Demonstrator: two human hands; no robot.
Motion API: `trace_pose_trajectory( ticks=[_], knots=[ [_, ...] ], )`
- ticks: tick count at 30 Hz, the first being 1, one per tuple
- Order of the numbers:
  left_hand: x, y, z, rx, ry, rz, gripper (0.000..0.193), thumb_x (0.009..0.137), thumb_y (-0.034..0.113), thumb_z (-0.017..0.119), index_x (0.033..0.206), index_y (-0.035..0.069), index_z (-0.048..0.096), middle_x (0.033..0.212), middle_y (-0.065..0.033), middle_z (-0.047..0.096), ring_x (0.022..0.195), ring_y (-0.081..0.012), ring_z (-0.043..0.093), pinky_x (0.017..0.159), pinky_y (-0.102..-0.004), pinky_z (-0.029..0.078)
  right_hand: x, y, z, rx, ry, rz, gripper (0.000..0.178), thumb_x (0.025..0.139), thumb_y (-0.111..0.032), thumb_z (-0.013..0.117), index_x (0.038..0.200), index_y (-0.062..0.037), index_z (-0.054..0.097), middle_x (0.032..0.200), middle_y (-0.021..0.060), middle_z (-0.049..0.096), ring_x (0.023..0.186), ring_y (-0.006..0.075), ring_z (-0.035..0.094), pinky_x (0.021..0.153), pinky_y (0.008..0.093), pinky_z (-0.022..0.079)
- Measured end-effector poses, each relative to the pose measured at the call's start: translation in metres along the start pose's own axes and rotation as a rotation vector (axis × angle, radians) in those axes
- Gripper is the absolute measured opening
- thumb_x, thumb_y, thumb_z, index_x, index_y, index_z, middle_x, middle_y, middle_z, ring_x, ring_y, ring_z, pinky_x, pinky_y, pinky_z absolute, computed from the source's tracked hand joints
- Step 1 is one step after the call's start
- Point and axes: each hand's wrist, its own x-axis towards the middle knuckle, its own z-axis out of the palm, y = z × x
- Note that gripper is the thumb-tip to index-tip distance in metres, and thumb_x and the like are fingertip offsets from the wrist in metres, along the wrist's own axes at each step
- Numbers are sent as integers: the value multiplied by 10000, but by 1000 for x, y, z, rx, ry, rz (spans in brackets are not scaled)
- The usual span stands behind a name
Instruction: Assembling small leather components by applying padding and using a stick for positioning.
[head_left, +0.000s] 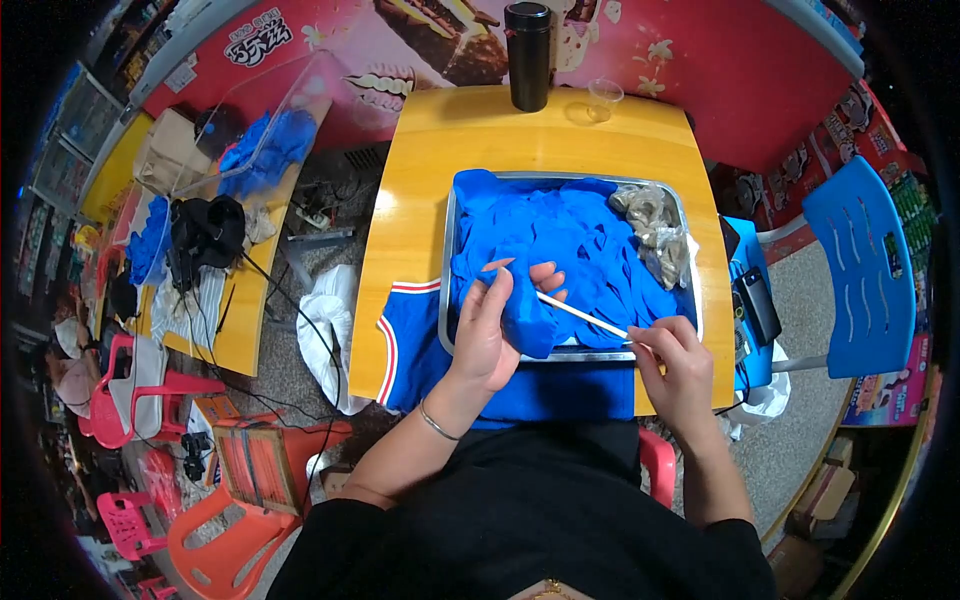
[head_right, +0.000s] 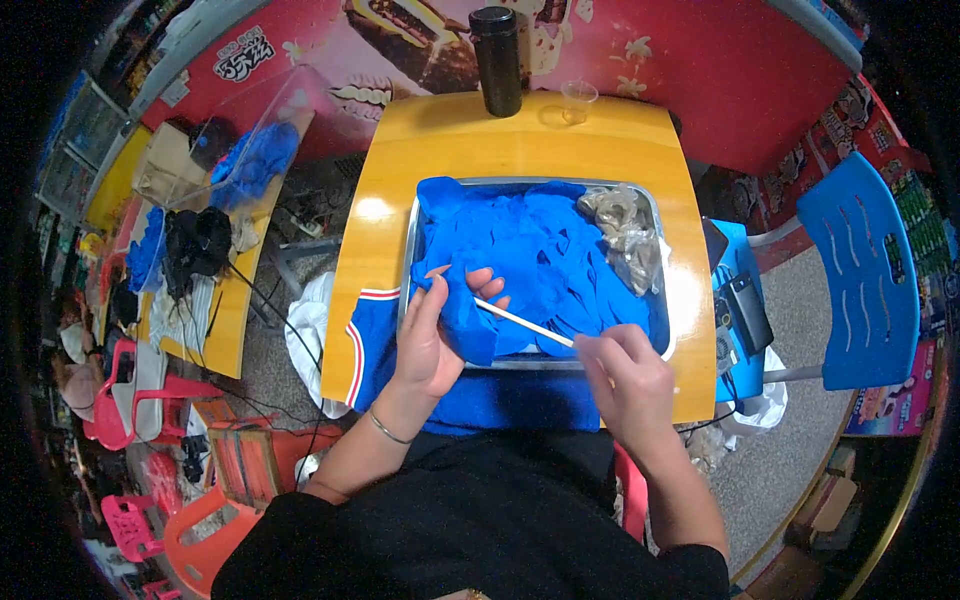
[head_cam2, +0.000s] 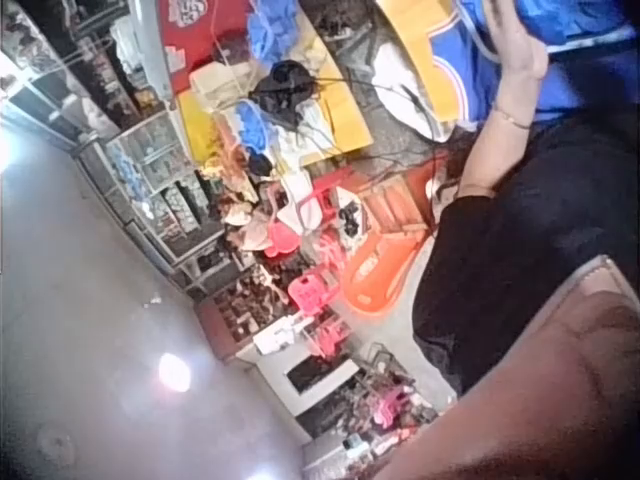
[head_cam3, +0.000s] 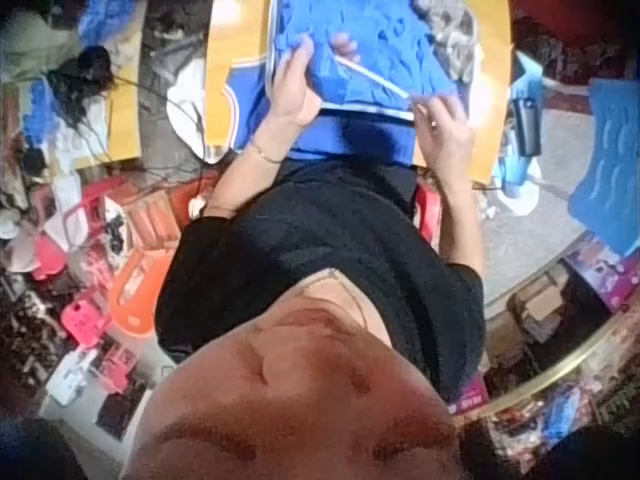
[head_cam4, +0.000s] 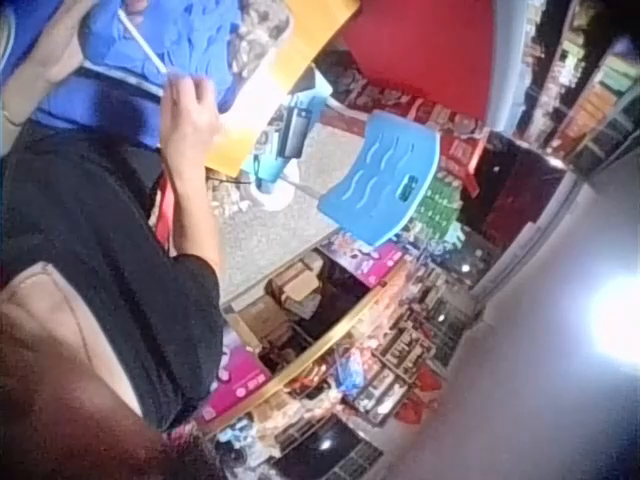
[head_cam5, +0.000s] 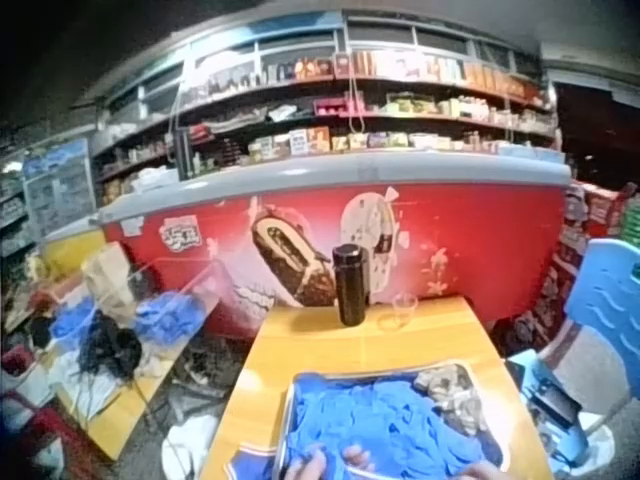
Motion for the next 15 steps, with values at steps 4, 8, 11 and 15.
trace_pose_trajectory(
  ticks=[4, 8, 11, 15],
  knots=[
    [0, -3, 6, -24, 2, 35, 246, 958, 248, 406, 1142, 93, 457, 1122, -176, 558, 1058, -310, 545, 924, -501, 441, -16, 7, 24, 216, -81, 125, 93, 787, -61, 637, 873, -33, 614, 730, 52, 559, 637, 166, 564, 564, 260, 435],
    [2, -4, 9, -61, -24, 64, 237, 954, 239, 417, 1134, 94, 466, 1119, -173, 562, 1052, -302, 550, 925, -500, 443, -25, -2, 40, 990, -338, 629, 112, 880, -99, 564, 952, -14, 562, 749, -39, 508, 675, 62, 481, 591, 213, 394],
    [3, -2, 12, -66, -39, 70, 230, 949, 242, 428, 1117, 93, 479, 1118, -169, 563, 1050, -288, 553, 926, -500, 443, -26, -7, 54, 923, -126, 485, 114, 859, -49, 576, 963, -2, 570, 749, -8, 539, 710, 77, 508, 608, 256, 422],
    [5, 2, 9, -49, 2, 43, 216, 941, 240, 451, 1086, 90, 507, 1081, -158, 584, 1001, -270, 581, 918, -502, 448, -16, 0, 52, 282, 105, 123, 66, 814, -10, 607, 873, 16, 592, 767, 58, 566, 706, 120, 537, 615, 265, 427]
  ],
)
